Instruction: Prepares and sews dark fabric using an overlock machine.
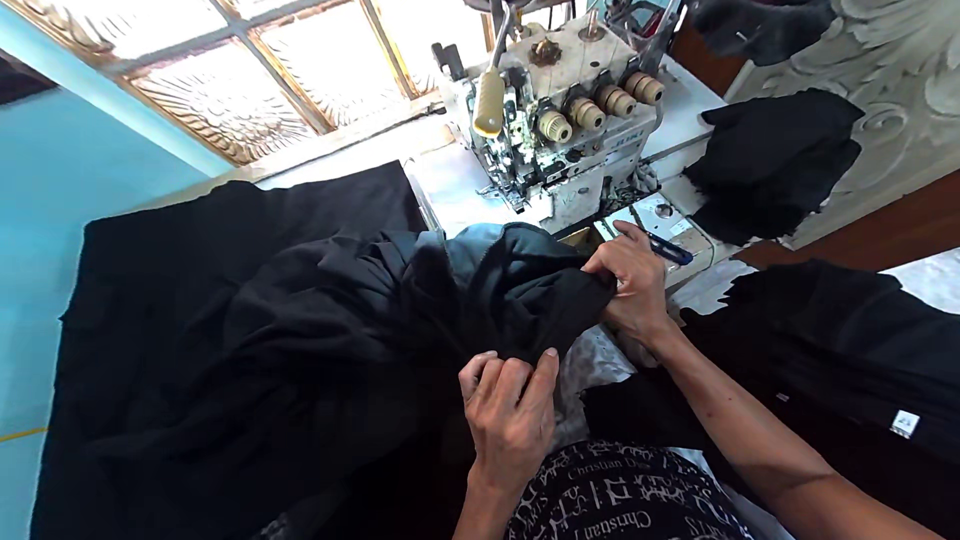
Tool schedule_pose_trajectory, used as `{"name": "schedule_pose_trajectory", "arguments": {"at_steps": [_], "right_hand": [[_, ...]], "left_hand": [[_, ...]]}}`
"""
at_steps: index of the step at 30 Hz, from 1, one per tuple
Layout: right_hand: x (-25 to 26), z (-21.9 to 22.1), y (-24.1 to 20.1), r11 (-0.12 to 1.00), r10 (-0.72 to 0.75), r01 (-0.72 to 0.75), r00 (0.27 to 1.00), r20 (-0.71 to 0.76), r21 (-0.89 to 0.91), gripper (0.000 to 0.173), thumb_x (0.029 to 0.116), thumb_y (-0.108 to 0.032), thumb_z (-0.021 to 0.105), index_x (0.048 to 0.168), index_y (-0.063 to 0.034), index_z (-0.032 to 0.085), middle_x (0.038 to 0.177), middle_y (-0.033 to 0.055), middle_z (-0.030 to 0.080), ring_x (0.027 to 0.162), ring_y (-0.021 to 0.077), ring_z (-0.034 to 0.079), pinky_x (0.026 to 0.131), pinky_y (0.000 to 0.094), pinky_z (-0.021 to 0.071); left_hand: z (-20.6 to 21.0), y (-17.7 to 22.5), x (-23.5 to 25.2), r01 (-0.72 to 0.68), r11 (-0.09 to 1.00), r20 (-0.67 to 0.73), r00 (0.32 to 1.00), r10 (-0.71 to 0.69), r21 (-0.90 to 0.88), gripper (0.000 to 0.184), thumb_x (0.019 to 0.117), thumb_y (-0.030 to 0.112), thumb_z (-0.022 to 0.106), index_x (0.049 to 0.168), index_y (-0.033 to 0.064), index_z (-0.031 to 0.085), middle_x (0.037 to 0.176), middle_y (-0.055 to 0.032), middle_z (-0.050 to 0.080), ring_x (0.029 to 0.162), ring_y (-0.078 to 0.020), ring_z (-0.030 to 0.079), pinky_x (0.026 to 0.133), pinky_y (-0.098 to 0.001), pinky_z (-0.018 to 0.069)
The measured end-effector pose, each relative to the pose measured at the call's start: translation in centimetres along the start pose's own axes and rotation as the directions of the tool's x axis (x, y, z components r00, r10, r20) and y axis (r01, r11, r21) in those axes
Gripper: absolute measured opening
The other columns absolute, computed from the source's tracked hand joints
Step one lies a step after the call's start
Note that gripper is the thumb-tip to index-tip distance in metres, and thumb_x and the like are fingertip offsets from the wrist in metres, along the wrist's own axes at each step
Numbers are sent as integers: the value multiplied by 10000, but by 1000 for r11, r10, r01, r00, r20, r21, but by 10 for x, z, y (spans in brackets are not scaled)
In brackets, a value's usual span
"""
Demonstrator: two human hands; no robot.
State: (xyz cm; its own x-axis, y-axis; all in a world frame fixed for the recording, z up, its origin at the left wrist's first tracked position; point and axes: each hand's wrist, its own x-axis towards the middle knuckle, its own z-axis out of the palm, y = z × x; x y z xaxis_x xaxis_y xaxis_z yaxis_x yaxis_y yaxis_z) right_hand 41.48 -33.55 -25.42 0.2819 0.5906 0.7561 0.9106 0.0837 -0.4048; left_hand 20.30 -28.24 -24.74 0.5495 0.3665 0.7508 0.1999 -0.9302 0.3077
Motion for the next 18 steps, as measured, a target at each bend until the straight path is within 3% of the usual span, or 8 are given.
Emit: {"name": "schedule_pose_trajectory", "arguments": {"at_steps": [3, 5, 7, 8, 10, 14, 17, 18], "right_hand": [[0, -11, -2, 991, 6, -26, 988, 156, 128, 126, 769, -124, 730, 845, -25, 709, 756, 85, 671, 757, 217, 664, 1027, 517, 439], [8, -30, -10, 914, -41, -90, 950, 311, 396, 247, 814, -179, 734, 1018, -41, 746, 988, 53, 698, 1027, 176, 649, 1029, 400, 482], [18, -49, -21, 735, -140, -148, 922, 361, 662, 235, 939, -222, 651, 1075, -40, 708, 1160, 40, 700, 1233, 150, 613, 1118, 380, 480], [23, -54, -27, 677, -176, -150, 918, 356, 721, 214, 978, -208, 592, 1047, -38, 702, 1155, 42, 717, 1243, 150, 621, 1149, 399, 460], [30, -54, -37, 716, -223, -107, 901, 371, 690, 254, 1000, -112, 507, 980, -2, 735, 1059, 60, 758, 1150, 141, 680, 1136, 390, 467], [27, -22, -57, 875, -213, -96, 803, 557, 474, 164, 907, -40, 579, 936, -7, 737, 909, 96, 709, 875, 164, 682, 789, 313, 561], [14, -15, -69, 786, 61, -423, 778, 625, 451, 217, 819, -63, 715, 998, 58, 690, 896, 130, 697, 856, 120, 654, 790, 266, 529], [11, -17, -73, 689, 232, -613, 692, 684, 386, 276, 869, -24, 693, 1118, 92, 657, 993, 156, 697, 923, 115, 639, 858, 259, 508]], "left_hand": [[-2, 1, -2, 10, 1000, -20, 1000, -10, -3, 219, 988, 87, 551, 923, 75, 760, 692, -65, 536, 716, -191, 545, 940, -355, 409], [-5, 2, -2, 29, 999, -53, 998, -30, -15, 185, 1015, 125, 547, 956, 109, 721, 795, -60, 542, 826, -183, 564, 1015, -368, 404], [-8, 6, 3, 35, 999, -67, 997, -37, -24, 159, 1051, 173, 533, 1024, 162, 689, 957, -48, 591, 1015, -182, 583, 1103, -417, 361], [-10, 9, 6, 32, 999, -72, 997, -35, -35, 164, 1063, 186, 518, 1054, 178, 682, 1021, -37, 610, 1086, -180, 576, 1128, -434, 331], [-12, 19, 14, 13, 997, -96, 995, -21, -81, 182, 1073, 188, 495, 1068, 182, 677, 1046, -13, 638, 1133, -163, 575, 1152, -445, 307], [-20, 45, 20, -54, 964, -69, 997, 37, -259, 157, 1070, 169, 495, 1019, 150, 642, 954, -9, 640, 1024, -128, 620, 1152, -406, 358], [-28, 63, 13, -84, 874, 65, 989, 131, -479, 169, 1070, 159, 482, 963, 140, 612, 882, -19, 606, 883, -134, 617, 1089, -352, 427], [-32, 68, 9, -83, 834, 124, 976, 178, -546, 183, 1069, 160, 476, 946, 142, 610, 855, -19, 602, 850, -144, 607, 1074, -343, 432]]}}
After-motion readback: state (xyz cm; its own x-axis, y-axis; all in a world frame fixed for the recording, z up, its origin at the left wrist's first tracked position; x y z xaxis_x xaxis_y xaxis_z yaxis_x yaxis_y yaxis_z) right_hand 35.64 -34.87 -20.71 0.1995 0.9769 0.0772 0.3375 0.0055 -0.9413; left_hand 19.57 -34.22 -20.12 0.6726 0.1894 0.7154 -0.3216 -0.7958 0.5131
